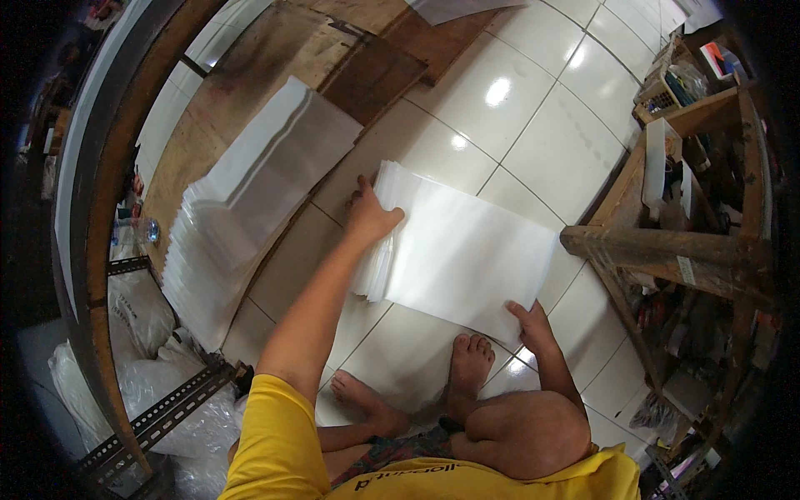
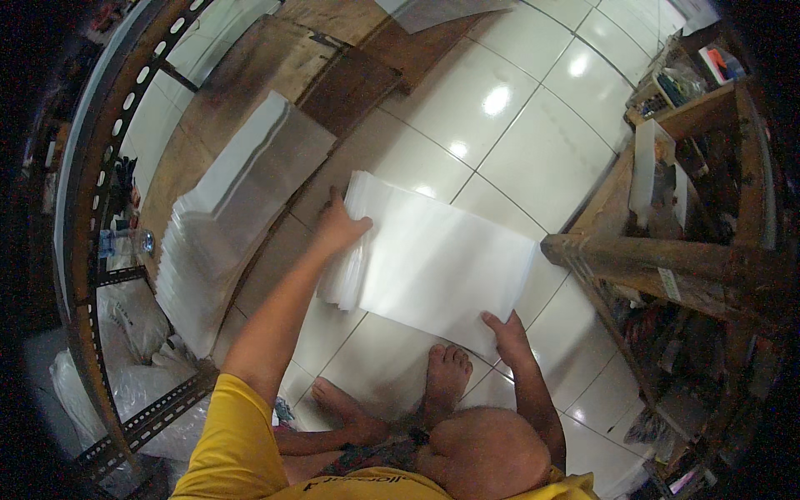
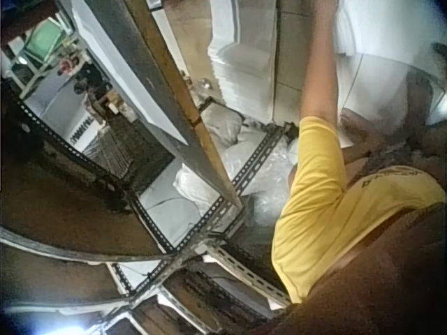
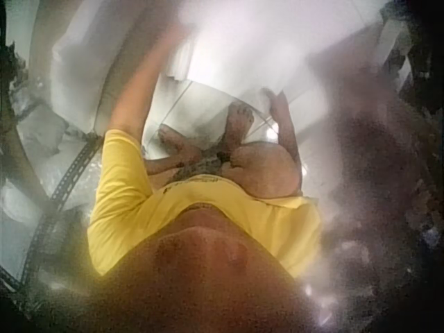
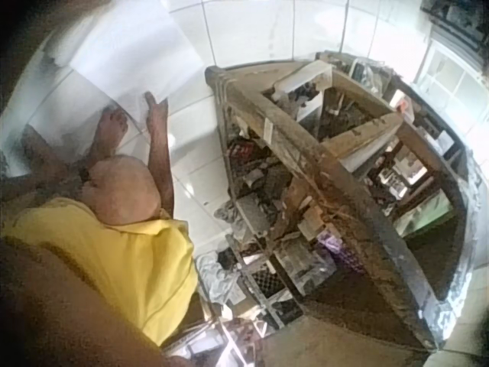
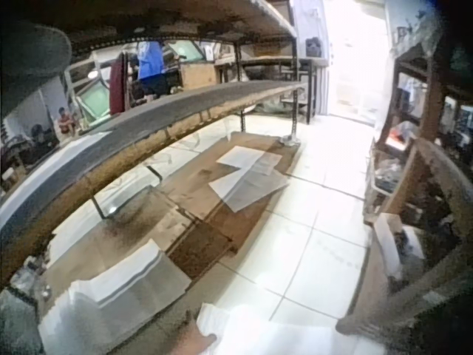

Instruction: The person sits on the floor and repeatedly picks up stacks of white sheets from under a table, then places them onto a workbench. The person handles the sheets by hand, stacking them in a pile on the table.

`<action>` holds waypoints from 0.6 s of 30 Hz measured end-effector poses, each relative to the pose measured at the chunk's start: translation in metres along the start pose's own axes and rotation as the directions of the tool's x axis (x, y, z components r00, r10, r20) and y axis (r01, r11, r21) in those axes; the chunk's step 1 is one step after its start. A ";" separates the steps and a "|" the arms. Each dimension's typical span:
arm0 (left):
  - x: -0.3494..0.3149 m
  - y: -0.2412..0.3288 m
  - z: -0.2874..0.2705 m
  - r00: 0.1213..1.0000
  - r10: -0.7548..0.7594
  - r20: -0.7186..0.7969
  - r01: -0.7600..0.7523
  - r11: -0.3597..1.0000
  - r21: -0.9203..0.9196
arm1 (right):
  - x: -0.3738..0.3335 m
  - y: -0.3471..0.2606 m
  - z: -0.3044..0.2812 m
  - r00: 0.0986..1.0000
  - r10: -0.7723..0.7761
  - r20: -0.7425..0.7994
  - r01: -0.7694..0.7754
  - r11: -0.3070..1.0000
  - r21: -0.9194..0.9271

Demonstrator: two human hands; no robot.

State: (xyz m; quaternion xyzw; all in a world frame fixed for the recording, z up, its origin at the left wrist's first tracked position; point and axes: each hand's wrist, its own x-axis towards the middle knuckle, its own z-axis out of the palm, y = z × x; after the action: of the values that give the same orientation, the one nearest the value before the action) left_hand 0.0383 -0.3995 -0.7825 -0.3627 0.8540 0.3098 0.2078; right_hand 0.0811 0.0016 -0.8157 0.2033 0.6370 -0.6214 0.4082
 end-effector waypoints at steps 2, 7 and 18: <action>0.002 0.000 0.005 1.000 -0.026 0.015 0.025 0.997 0.069 | -0.001 -0.011 -0.001 0.998 0.064 0.001 -0.064 0.994 0.093; 0.009 0.005 0.012 0.999 -0.034 0.021 0.034 0.999 -0.024 | 0.011 -0.033 -0.010 0.992 0.108 0.061 -0.117 0.978 0.175; 0.024 -0.010 0.036 0.997 0.074 -0.026 -0.077 0.986 -0.149 | 0.024 -0.047 -0.002 0.998 0.060 0.015 -0.059 0.997 -0.054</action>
State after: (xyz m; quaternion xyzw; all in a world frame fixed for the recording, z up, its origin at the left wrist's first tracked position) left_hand 0.0350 -0.3925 -0.8261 -0.3478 0.8436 0.3769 0.1591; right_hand 0.0310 -0.0090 -0.8052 0.2058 0.6436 -0.5935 0.4371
